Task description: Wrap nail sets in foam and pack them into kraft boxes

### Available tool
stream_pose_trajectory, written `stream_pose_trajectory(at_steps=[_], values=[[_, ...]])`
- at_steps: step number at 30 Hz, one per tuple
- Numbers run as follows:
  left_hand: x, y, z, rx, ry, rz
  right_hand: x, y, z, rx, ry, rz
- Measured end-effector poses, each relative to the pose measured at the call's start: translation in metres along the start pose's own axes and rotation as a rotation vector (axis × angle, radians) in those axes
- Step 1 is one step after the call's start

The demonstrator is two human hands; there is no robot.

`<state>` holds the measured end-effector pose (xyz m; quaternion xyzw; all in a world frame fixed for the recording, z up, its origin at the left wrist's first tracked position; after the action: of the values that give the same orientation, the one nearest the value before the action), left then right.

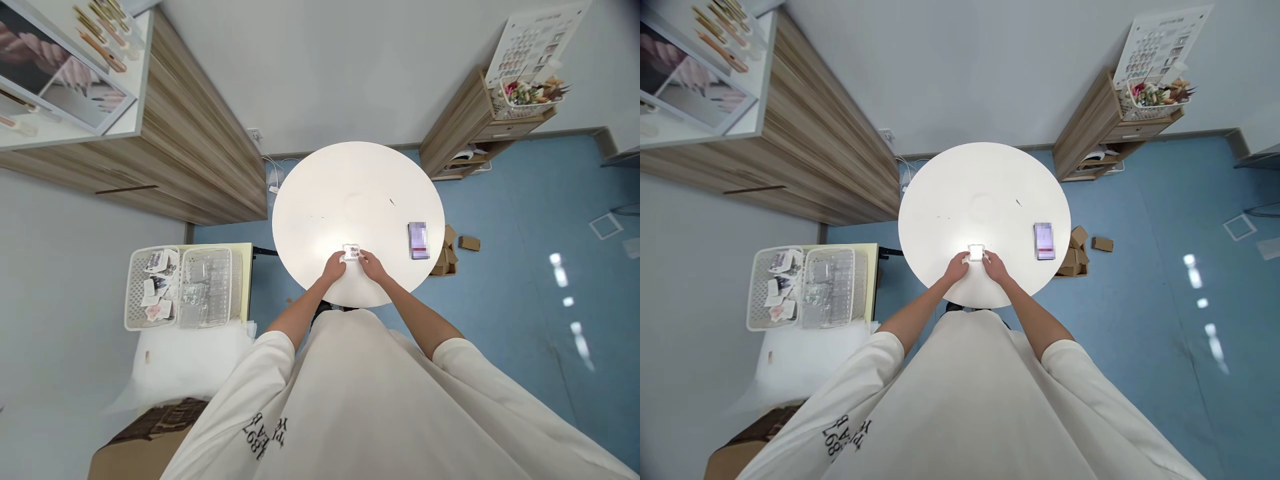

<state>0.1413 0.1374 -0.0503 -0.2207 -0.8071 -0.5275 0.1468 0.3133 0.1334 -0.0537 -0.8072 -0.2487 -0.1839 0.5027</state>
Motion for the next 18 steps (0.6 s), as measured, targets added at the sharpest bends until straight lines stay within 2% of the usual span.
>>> stream_pose_trajectory(at_steps=[4,7,11,18], values=[[-0.01,0.016,-0.022,-0.23,-0.114,0.198,-0.015,-0.007,-0.014,0.186,-0.108,-0.399],[-0.018,0.013,-0.034,-0.252,-0.201,0.324,-0.024,0.0,-0.024,0.23,-0.194,-0.607],[-0.024,0.01,-0.043,-0.276,-0.254,0.4,-0.029,0.005,-0.031,0.258,-0.234,-0.691],[-0.033,0.002,-0.046,-0.314,-0.278,0.535,-0.032,0.005,-0.031,0.252,-0.246,-0.72]])
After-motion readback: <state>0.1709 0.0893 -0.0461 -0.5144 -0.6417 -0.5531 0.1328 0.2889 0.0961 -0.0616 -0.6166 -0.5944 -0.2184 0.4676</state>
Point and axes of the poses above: each hand's wrist, its own z-axis towards the middle knuckle, its own x-axis out of the back of the hand, y = z × x, the point moved 10 cm from there along z, towards the middle knuckle, and after that the axes turned 10 degrees about y, right-handed, at the moved point
